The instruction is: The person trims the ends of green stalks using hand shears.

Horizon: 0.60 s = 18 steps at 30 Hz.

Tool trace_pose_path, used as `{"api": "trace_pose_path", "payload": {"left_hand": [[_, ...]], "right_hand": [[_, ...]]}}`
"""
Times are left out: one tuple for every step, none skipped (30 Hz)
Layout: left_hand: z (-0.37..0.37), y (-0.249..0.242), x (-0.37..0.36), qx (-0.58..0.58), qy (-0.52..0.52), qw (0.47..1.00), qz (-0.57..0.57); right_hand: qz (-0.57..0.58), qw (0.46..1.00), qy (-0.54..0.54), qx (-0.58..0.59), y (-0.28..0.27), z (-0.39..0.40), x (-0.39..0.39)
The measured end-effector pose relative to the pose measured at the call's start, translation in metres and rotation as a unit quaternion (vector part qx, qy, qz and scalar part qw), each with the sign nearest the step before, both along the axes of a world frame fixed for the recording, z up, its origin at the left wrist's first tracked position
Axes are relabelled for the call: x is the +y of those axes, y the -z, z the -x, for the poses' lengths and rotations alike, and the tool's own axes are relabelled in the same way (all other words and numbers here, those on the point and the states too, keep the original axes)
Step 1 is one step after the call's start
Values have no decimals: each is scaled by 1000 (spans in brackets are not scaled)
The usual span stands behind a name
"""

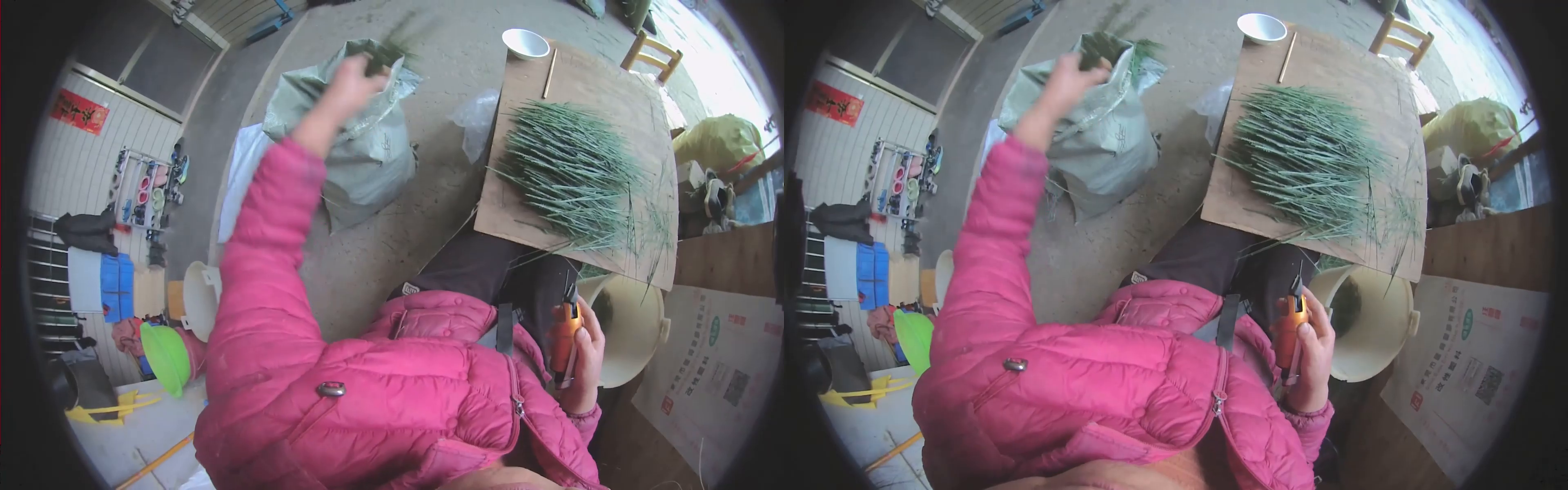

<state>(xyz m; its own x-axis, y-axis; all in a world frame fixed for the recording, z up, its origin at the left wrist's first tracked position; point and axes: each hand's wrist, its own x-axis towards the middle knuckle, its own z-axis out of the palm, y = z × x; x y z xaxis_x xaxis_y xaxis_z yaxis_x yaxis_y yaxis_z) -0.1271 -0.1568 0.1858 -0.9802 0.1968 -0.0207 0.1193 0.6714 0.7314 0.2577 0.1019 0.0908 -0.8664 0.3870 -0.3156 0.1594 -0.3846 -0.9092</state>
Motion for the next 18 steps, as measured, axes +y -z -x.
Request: {"api": "trace_pose_path", "payload": {"left_hand": [[45, 14, -25, -32, 1, 998, 56], [91, 20, -54, -63, 2, 992, 112], [122, 29, -81, -93, 4, 982, 167], [139, 41, -104, -123, 9, 967, 223], [155, 52, -123, -154, 17, 948, 277], [168, 52, -132, -170, 28, 937, 305], [168, 52, -142, -130, 5, 937, 325], [169, 59, -144, -94, -9, 934, 344], [173, 74, -139, -61, -13, 931, 361], [169, 79, -128, -11, 14, 943, 332], [170, 80, -118, 106, 21, 958, 265], [175, 75, -113, 222, 18, 957, 186], [123, 76, -72, 212, 54, 966, 138], [69, 69, -39, 203, 98, 973, 50], [25, 65, -10, 198, 123, 972, 3], [-12, 68, 16, 182, 218, 959, -17], [-49, 68, 38, 165, 310, 936, -34], [-78, 78, 57, 157, 357, 920, -42]], "right_hand": [[7, 1000, -4, -4, 2, -1, 0], [13, 1000, -7, -8, 3, -2, 0], [17, 1000, -7, -8, 5, -1, 0], [22, 1000, -11, -3, 5, 1, 0], [27, 1000, -13, -1, 5, 1, 0], [29, 1000, -7, -3, 3, 4, 0], [14, 1000, -18, -1, -1, 10, 0], [-2, 1000, -23, -6, -5, 10, 1], [-17, 999, -21, -19, -9, 5, 2], [-17, 999, -7, -36, -7, 1, 4], [-17, 999, -12, -35, -3, 0, 9], [-16, 999, -20, -26, 4, 2, 14], [-13, 999, -7, -39, 2, -1, 14], [-4, 999, -5, -43, 0, -1, 14], [-2, 999, -1, -44, 0, 0, 16], [-2, 999, -3, -46, 1, -2, 16], [1, 999, -7, -47, 2, -3, 16], [2, 999, -7, -46, 3, -2, 16]]}}
